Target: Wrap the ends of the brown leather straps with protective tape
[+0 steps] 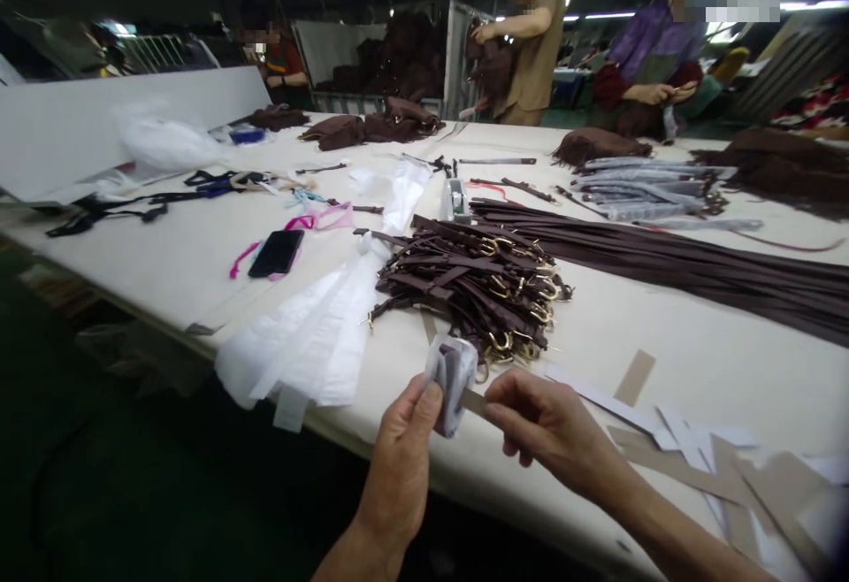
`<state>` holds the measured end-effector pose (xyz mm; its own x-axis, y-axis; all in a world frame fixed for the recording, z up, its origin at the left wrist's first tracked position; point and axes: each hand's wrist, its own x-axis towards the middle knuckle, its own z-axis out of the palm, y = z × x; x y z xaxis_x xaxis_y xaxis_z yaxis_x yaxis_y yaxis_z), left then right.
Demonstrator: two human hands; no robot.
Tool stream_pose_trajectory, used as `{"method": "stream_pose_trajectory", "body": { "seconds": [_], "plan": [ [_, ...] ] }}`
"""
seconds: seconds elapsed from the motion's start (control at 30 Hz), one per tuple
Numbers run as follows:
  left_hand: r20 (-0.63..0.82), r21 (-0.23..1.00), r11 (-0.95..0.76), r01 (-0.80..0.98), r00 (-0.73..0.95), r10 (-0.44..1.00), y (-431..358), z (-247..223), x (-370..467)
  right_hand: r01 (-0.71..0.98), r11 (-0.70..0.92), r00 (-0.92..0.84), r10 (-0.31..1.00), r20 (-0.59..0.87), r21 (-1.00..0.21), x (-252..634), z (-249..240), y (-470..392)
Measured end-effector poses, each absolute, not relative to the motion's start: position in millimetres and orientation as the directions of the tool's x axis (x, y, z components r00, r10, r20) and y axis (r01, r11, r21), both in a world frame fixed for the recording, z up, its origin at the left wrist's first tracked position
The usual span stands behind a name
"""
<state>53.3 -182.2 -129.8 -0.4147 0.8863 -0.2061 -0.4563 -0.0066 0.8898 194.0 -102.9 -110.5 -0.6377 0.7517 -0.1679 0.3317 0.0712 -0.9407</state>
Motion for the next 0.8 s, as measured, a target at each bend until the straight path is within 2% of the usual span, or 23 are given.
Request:
{"method": "stream_pose_trajectory", "body": {
  "seconds": [0.27,0.43,0.57,0.63,0.7,0.8],
  "plan": [
    [-0.034,0.992,-0.021,-0.125,-0.420,0.907,-193,-128,46,0.229,-0.056,-0.597,0.781,-0.186,-0.972,178,-113,-106],
    [0.023,1.000,-0.018,0.020,-0.297,0.955,-193,-119,49,0.121,-0.085,-0.608,0.781,-0.141,-0.989,171,-115,-109],
    [0.074,0.986,-0.018,0.165,-0.342,0.937,-191,-118,46,0.095,-0.109,-0.661,0.737,-0.145,-0.989,168,-121,-109],
    [0.159,0.941,-0.030,0.336,-0.364,0.918,-190,-121,39,0.132,-0.114,-0.717,0.675,-0.174,-0.985,173,-125,-108],
    [0.269,0.834,-0.043,0.550,-0.337,0.902,-189,-127,32,0.188,-0.083,-0.763,0.615,-0.199,-0.979,182,-128,-109],
    [0.408,0.604,-0.086,0.792,-0.215,0.887,-186,-143,26,0.203,0.113,-0.852,0.509,-0.119,-0.973,194,-134,-113]
  ]
}}
